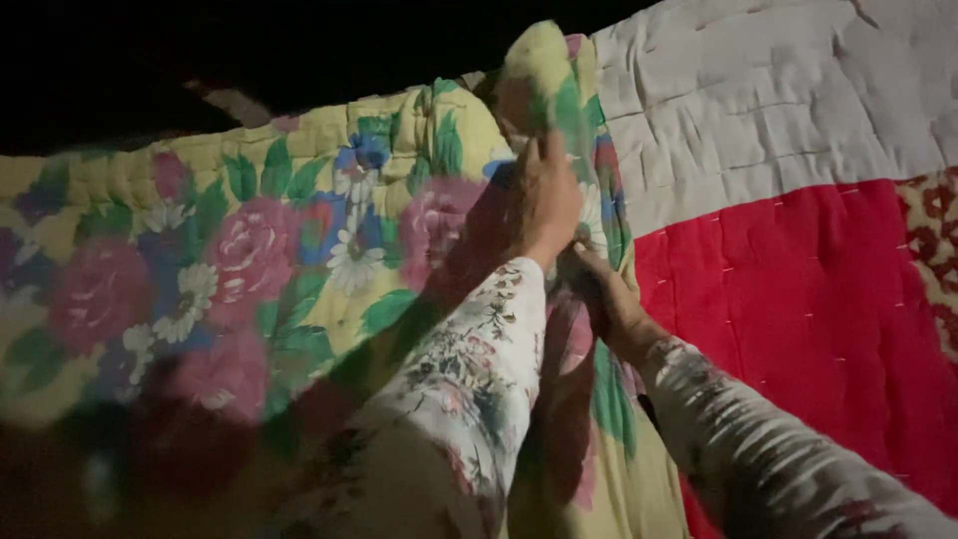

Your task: The person straightens and folds various blankets and linens on a bed.

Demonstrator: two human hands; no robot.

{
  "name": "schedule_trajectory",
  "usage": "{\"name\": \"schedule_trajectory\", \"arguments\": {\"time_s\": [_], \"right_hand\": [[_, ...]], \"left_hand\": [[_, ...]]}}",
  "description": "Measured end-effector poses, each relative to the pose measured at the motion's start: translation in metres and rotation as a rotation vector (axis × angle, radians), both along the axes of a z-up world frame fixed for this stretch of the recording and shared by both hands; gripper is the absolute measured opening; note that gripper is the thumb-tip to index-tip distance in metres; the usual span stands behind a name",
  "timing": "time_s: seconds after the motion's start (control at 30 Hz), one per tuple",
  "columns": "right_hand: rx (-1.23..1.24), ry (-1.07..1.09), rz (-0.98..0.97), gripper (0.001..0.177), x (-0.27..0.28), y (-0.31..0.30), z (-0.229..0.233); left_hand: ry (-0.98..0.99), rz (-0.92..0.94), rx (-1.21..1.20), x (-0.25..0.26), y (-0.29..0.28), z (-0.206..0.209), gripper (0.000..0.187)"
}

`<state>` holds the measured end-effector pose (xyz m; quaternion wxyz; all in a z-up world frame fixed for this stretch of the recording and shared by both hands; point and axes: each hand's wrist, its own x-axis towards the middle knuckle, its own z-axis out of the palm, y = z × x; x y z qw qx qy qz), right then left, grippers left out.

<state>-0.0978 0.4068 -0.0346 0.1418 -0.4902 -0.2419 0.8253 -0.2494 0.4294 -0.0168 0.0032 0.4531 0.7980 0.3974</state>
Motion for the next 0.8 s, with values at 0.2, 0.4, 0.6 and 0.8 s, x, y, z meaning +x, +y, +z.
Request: {"name": "schedule_trajectory", "arguments": {"time_s": [0.2,0.4,0.6,0.8], "right_hand": [[0.057,0.299,-0.005,0.053,0.01,0.009,-0.038],[-0.029,0.331,0.024,0.058,0.017,0.005,-0.03],[0.19,0.05,0.13,0.056,0.04,-0.006,-0.041],[1.039,-0.525,0.648,0.046,0.142,-0.087,-0.037]], "left_hand": [[-0.123,-0.289,-0.488,0.005,-0.026,-0.001,0.048],[-0.104,-0.296,-0.278,0.043,-0.078,-0.056,0.078],[-0.49,-0.014,-0.585,0.137,-0.186,0.015,0.091],[-0.617,0.107,-0.367,0.2,-0.24,0.008,0.114]]}}
